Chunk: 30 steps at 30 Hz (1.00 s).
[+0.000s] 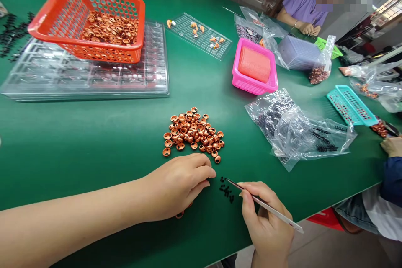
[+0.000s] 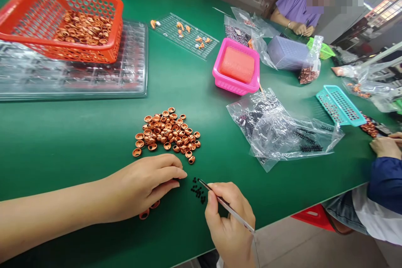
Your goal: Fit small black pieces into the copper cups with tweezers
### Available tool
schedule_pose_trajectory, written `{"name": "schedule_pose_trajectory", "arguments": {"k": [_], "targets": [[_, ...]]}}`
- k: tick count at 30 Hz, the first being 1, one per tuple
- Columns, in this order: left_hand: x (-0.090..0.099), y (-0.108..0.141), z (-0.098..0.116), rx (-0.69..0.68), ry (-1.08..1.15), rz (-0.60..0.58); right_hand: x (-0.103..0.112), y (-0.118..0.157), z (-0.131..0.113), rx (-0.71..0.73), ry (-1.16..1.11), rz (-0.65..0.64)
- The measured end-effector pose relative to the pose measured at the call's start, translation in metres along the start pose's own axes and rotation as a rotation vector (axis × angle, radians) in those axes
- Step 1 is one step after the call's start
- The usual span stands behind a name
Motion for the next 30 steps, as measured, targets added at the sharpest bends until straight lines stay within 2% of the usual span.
{"name": "schedule_pose_trajectory", "arguments": {"k": [7,17,25,30], "targets": [[0.0012,0.0016,0.0017,-0.007,-0.012,0.0,-0.0004,0.0011,-0.0001,-0.011,0.005,0.027],[0.0013,0.0025,0.002,0.002,0.027,0.0,-0.0012,-0.0011,-0.0031,0.028,0.031,-0.024],[0.0046,0.005,0.0007,0.073,-0.032,0.01,-0.0029,-0.001,-0.0033,0.053,0.027,-0.025],[0.0064,0.0045,-0.0028,0.172,-0.114,-0.057,-0.0014,0.0039,0.0011,0.058,0.064,-0.007]]}}
Point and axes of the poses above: each hand's wrist, its own y-axis away from the middle knuckle, its own x-axis out of the back of the hand, z = x × y, the point moved 3 cm from there along -y, towards the middle knuckle, and after that the axes turned 8 degrees about -y, right-handed, at the moved point
